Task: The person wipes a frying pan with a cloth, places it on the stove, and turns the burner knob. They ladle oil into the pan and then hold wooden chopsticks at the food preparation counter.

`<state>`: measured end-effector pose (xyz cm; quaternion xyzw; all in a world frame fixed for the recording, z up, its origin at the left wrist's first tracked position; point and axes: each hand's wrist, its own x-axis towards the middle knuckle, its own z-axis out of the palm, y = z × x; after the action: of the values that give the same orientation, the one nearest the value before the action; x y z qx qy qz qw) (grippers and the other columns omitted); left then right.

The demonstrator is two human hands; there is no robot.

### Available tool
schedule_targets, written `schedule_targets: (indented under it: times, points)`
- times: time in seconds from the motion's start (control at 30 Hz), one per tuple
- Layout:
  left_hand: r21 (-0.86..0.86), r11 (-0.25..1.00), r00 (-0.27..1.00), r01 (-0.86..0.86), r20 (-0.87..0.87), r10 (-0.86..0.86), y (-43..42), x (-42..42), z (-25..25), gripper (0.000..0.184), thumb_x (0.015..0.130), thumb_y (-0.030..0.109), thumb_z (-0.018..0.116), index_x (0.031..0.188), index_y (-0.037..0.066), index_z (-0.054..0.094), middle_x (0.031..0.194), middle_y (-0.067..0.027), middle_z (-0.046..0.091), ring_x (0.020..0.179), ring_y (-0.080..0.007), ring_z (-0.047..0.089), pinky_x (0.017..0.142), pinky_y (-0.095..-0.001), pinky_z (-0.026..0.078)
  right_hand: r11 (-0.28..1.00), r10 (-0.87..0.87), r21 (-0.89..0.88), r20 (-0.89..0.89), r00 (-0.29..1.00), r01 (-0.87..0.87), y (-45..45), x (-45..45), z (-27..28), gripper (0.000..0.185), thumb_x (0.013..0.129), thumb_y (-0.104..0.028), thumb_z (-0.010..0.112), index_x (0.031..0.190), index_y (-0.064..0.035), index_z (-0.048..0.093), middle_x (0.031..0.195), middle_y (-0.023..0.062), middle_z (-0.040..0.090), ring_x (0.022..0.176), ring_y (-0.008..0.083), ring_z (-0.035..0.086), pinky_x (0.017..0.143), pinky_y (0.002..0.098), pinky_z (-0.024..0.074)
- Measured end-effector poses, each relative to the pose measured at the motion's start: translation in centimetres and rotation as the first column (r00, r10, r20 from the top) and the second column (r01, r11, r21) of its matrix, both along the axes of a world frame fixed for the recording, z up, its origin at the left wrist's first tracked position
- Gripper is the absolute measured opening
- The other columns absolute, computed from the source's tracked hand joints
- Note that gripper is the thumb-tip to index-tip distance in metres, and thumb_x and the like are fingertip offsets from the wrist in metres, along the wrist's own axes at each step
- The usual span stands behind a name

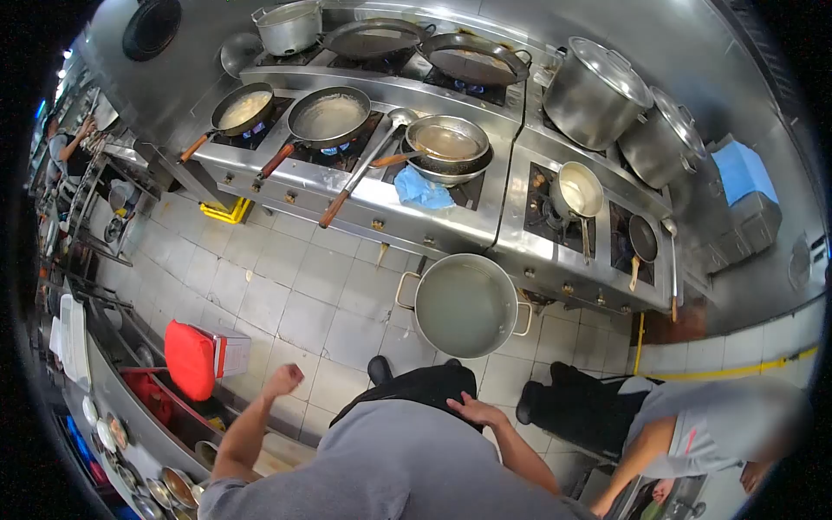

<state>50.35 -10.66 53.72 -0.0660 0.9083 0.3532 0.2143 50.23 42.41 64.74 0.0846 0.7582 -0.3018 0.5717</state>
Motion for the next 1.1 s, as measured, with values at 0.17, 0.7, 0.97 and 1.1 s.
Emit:
schedule_targets:
  times: [0.17, 0.7, 0.97, 1.1]
  points:
    - [-0.580, 0.605, 0.821, 0.546, 0.227, -0.524, -11.0, -6.4, 1.6, 0.014, 0.075, 0.016, 0.052, 0.077, 0.006, 0.062, 0.082, -0.0145, 0.066, 0.076, -0.0324, 0.064, 0.063, -0.0432, 0.050, 0.997, -0.026, 0.083, 0.216, 0.976, 0.008, -3.6, -1.6, 4.9, 0.098, 0.082, -0.071, 0.033, 0.141, 0.0046, 0.010, 0.137, 0.0184, 0.036, 0.098, 0.0286, 0.059, 0.076, 0.0414, 0.0531]
    - [0.165, 0.979, 0.989, 0.120, 0.071, -0.133, 1.2, -2.4, -22.3, 0.024, 0.076, 0.024, 0.062, 0.080, 0.001, 0.062, 0.075, -0.0115, 0.065, 0.068, -0.0205, 0.062, 0.059, -0.0370, 0.049, 0.982, 0.068, 0.191, -0.368, 0.927, 0.004, -5.1, 1.1, 2.4, 0.065, 0.087, -0.051, 0.044, 0.122, 0.0027, 0.047, 0.117, 0.0268, 0.054, 0.111, 0.0381, 0.052, 0.091, 0.0425, 0.0425]
    - [0.398, 0.833, 0.771, -0.384, 0.634, 0.053, 8.5, -0.4, -10.3, 0.022, 0.083, 0.025, 0.060, 0.089, 0.004, 0.060, 0.075, -0.0063, 0.061, 0.062, -0.0151, 0.058, 0.048, -0.0293, 0.047, 0.965, -0.177, 0.119, -0.368, 0.913, 0.235, -1.4, 1.7, 0.2, 0.061, 0.085, -0.047, 0.051, 0.124, 0.0007, 0.047, 0.121, 0.0238, 0.052, 0.113, 0.0346, 0.050, 0.095, 0.0385, 0.0406]
    - [0.309, 0.739, 0.760, -0.598, 0.513, 0.400, -1.6, -3.2, -9.8, 0.016, 0.083, 0.021, 0.059, 0.086, 0.006, 0.054, 0.068, -0.0041, 0.055, 0.051, -0.0110, 0.051, 0.038, -0.0217, 0.038, 0.862, -0.440, -0.049, -0.568, 0.695, 0.505, 6.3, 0.0, -0.9, 0.051, 0.083, -0.035, 0.058, 0.117, 0.0024, 0.053, 0.122, 0.0224, 0.053, 0.113, 0.0318, 0.052, 0.094, 0.0365, 0.0416]
